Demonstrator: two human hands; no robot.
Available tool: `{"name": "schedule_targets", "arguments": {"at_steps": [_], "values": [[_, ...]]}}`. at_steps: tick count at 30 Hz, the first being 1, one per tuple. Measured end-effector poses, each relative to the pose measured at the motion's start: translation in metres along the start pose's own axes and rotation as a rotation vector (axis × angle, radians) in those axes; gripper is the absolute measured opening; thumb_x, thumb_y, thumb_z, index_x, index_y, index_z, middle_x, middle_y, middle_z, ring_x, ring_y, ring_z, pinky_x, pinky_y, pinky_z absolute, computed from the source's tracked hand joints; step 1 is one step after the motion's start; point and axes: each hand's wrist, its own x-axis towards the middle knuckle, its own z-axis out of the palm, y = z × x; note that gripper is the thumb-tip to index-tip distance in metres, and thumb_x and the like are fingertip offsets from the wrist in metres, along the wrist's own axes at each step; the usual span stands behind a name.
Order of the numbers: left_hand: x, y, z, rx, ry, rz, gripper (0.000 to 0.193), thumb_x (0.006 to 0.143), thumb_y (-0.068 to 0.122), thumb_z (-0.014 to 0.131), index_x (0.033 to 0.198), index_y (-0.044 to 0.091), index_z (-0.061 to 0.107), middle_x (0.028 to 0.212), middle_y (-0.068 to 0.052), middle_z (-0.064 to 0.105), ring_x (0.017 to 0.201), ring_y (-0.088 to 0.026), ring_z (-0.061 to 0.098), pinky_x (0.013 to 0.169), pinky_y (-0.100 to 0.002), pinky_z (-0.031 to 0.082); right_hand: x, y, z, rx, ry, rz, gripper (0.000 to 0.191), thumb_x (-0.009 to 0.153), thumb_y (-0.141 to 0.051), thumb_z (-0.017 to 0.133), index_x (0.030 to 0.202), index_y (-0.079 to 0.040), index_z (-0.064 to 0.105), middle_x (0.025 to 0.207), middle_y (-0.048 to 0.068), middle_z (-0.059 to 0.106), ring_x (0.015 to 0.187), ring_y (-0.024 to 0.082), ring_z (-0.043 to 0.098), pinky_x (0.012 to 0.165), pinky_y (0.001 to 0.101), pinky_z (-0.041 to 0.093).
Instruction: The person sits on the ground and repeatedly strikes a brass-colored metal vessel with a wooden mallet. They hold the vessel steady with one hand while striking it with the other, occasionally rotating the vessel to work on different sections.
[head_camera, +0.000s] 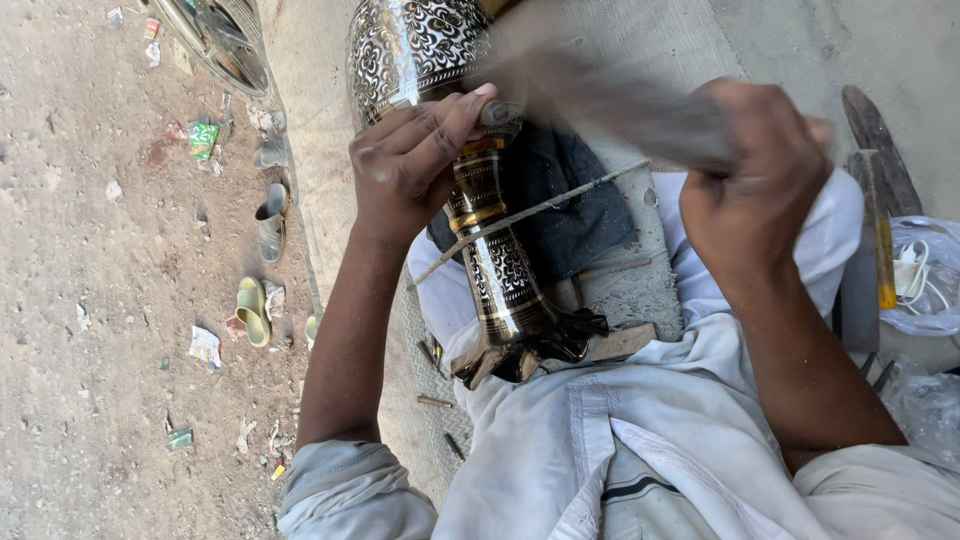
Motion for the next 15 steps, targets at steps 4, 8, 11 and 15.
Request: {"name": "schedule_targets", "arguments": {"at_steps": [4, 8, 11, 15], "values": [[0.005, -0.002, -0.003, -0.034, -0.031, -0.072, 0.051, 0.098, -0.009, 0.065, 0.135, 0.025, 0.067, 0.1, 0.002, 0.081, 0.087, -0.012, 0.079, 0.076, -0.028, 0.064, 0.0, 0.012, 0.009, 0.21, -0.008, 0.065, 0.037, 0.084, 0.015, 0.07, 0.115, -0.004, 0.063, 0.099, 0.012, 0.069, 0.093, 0.025, 0.071, 0.077, 0.0394, 0.054], [0.01, -0.001, -0.013, -0.107, -0.092, -0.106, 0.057, 0.094, -0.01, 0.063, 0.138, 0.025, 0.067, 0.101, 0.003, 0.081, 0.09, -0.014, 0.079, 0.081, -0.03, 0.066, -0.008, 0.024, 0.031, 0.685, 0.061, 0.345, 0.038, 0.085, 0.007, 0.075, 0.118, -0.003, 0.059, 0.107, 0.012, 0.068, 0.098, 0.024, 0.07, 0.075, 0.0365, 0.054], [0.013, -0.001, -0.017, -0.065, -0.088, -0.059, 0.055, 0.098, -0.005, 0.067, 0.135, 0.035, 0.063, 0.107, 0.003, 0.079, 0.098, -0.013, 0.079, 0.087, -0.029, 0.066, -0.013, 0.029, 0.036, 0.201, -0.01, 0.033, 0.039, 0.089, 0.012, 0.075, 0.124, 0.001, 0.061, 0.113, 0.018, 0.071, 0.107, 0.031, 0.074, 0.089, 0.0395, 0.058], [0.008, -0.003, -0.022, -0.131, -0.09, -0.113, 0.06, 0.092, -0.008, 0.068, 0.139, 0.029, 0.064, 0.11, 0.0, 0.079, 0.094, -0.015, 0.078, 0.082, -0.03, 0.065, -0.012, 0.016, 0.035, 0.253, -0.035, 0.123, 0.036, 0.095, 0.009, 0.078, 0.126, -0.001, 0.061, 0.109, 0.017, 0.071, 0.103, 0.028, 0.075, 0.087, 0.036, 0.058]]}}
